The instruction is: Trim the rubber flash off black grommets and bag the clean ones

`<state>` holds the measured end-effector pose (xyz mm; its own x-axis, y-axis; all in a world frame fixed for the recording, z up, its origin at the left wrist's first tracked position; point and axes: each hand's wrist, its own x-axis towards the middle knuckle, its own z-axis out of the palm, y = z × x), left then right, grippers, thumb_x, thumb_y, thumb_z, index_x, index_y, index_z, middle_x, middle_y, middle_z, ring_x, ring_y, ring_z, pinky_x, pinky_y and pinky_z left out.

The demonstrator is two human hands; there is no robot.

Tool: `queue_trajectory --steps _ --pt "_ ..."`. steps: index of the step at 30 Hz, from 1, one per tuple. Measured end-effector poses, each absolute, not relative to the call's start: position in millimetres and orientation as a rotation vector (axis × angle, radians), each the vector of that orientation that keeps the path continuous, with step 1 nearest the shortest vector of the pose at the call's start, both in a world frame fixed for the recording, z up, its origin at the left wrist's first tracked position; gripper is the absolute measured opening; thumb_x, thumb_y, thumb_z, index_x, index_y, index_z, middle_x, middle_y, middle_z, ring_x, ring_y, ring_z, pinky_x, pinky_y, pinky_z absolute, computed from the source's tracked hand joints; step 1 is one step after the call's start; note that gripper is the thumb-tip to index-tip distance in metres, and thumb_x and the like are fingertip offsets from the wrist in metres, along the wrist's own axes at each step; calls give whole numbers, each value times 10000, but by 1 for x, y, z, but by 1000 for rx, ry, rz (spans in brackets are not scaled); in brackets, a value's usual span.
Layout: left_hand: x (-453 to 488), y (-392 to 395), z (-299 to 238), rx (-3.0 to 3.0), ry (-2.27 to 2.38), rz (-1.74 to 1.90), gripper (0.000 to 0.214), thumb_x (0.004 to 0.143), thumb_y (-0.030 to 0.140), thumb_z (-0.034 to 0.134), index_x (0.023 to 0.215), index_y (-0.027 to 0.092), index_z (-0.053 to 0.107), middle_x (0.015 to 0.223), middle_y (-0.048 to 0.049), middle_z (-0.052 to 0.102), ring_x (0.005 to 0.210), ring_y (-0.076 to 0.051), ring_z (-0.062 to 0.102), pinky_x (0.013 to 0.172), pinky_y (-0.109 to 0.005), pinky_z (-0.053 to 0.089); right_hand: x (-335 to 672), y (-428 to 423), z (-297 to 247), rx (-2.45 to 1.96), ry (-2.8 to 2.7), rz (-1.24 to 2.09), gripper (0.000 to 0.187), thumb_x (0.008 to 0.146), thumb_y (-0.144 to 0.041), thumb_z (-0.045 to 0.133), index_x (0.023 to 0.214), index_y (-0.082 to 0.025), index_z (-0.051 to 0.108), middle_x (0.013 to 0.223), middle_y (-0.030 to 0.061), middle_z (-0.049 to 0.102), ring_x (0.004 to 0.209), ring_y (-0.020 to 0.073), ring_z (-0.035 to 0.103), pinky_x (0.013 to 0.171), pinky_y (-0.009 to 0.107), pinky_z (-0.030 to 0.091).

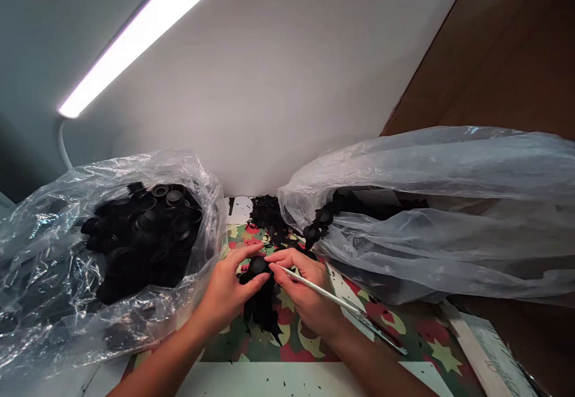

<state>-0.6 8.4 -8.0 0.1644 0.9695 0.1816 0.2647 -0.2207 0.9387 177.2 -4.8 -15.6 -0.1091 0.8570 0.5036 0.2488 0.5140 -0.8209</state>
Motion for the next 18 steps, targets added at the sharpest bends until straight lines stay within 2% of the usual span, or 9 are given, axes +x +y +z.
queue_trajectory --steps 4,6,10,12,15,18 --pt "-3 8 0 1840 1226 1089 237 719 220 792 947 284 798 997 -52 744 998 -277 649 900 -380 495 183 -1 -14 -942 -1619 658 138 905 -221 587 772 -234 617 1000 40 747 940 209 701 819 324 540" --pt "-4 8 1 1834 1238 1079 213 740 235 780 948 275 800 950 -50 743 929 -265 658 838 -361 503 186 1 -14 -945 -1563 602 139 937 -231 530 831 -233 619 1087 62 715 1017 221 678 869 349 528" --pt "-5 7 1 1810 1264 1068 191 737 222 768 916 272 811 816 -26 759 782 -241 664 760 -337 506 187 4 -17 -966 -1622 554 210 1000 -225 417 993 -242 626 931 32 677 815 183 655 724 298 521" --pt "-5 7 2 1794 1270 1073 188 725 209 762 893 274 817 798 -18 771 749 -232 670 748 -327 513 186 4 -18 -963 -1701 567 161 1002 -249 468 1018 -242 628 892 20 648 795 181 633 698 284 506" --pt "-3 5 4 1795 1282 1062 204 722 171 720 873 265 819 791 -8 787 715 -214 675 721 -308 520 182 5 -20 -938 -1791 576 98 959 -272 599 1035 -238 650 964 35 638 899 200 621 772 300 491" --pt "-2 3 6 1823 1292 1017 233 722 126 675 866 246 815 783 3 795 690 -194 676 701 -288 519 179 5 -21 -950 -1806 592 48 921 -228 645 961 -236 672 941 29 632 893 203 602 784 313 462"
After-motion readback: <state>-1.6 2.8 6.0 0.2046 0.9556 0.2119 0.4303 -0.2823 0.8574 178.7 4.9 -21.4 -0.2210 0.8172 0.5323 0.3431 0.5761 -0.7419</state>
